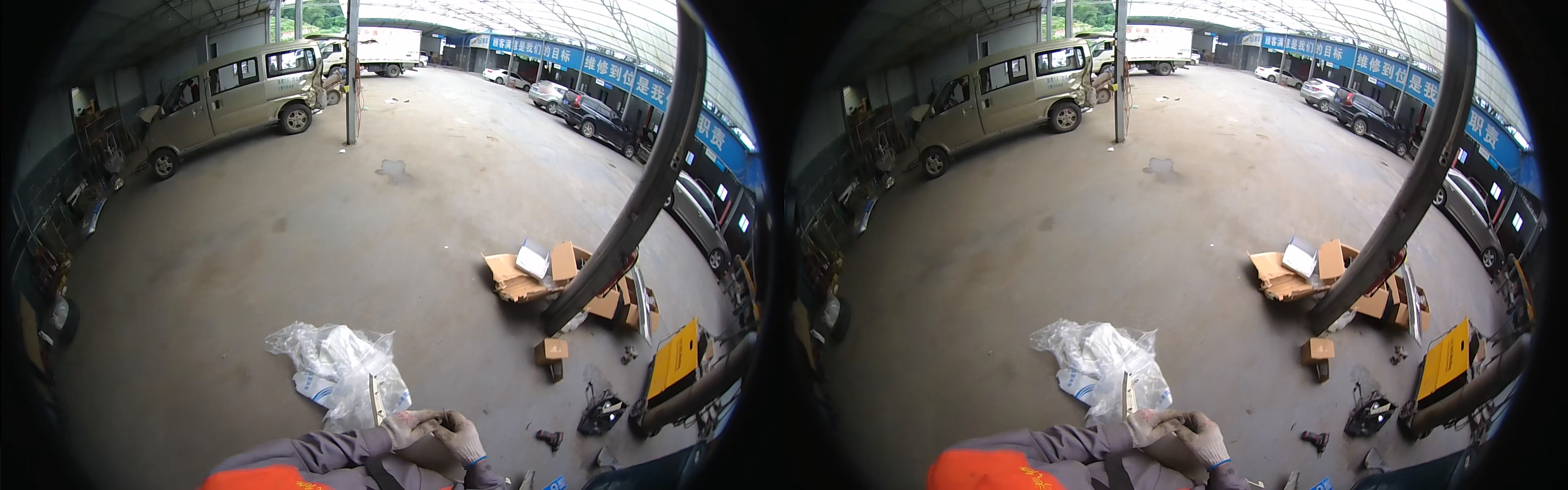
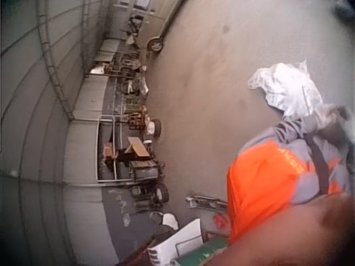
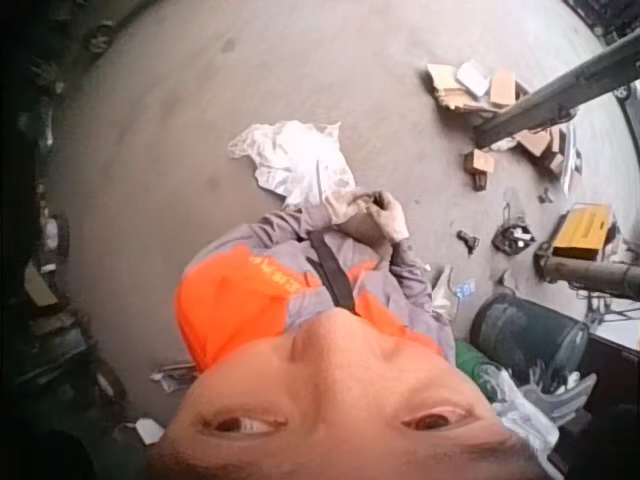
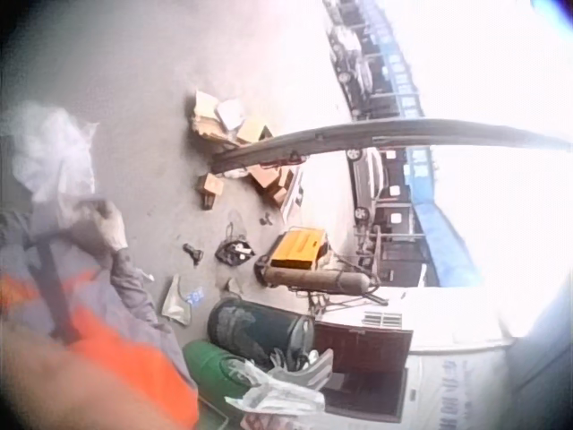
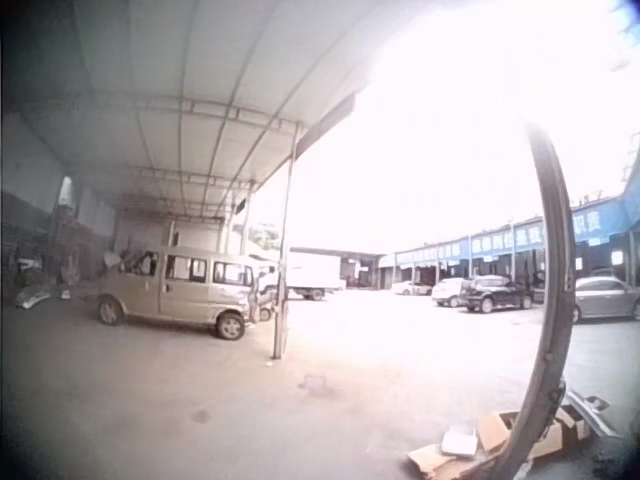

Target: The person removes a damaged white plastic bumper cover from a truck, places it on a metal rack, retrieves a cardboard box containing black mechanical parts, and then fits a white bumper beam into the front of the truck.

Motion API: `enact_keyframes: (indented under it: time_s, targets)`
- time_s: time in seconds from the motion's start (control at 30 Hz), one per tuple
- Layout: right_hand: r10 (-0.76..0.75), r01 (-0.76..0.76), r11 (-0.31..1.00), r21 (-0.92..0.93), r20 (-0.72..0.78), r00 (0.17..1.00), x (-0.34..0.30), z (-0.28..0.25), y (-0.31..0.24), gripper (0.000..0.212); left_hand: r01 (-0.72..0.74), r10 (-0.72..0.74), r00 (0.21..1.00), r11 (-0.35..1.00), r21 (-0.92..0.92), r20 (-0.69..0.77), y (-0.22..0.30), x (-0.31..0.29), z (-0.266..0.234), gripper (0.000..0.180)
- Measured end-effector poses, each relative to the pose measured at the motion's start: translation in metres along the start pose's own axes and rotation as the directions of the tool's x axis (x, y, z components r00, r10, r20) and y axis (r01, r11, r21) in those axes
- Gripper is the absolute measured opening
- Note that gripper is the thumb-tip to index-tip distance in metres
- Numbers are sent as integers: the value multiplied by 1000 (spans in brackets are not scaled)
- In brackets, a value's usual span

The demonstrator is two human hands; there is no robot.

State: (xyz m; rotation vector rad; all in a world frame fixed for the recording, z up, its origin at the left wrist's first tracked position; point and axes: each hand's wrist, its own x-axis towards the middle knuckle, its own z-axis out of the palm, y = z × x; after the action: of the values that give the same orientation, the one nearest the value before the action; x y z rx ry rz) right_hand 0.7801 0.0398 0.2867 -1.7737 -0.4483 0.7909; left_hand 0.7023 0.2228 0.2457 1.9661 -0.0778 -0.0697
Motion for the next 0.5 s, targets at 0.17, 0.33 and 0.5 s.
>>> enact_keyframes:
  time_s: [0.17,0.33,0.5]
  targets:
    - [-69,31,978,-206,-180,981,129,-81,-59,25,-104,114,990,988,115,-83,17,149,-71,38]
    - [-184,125,923,-365,-131,974,265,-126,-68,31,-47,73,994,958,282,-81,-1,253,-126,34]
    - [-225,272,832,-484,154,962,414,-179,-90,41,34,-1,990,972,234,-140,-67,371,-171,35]
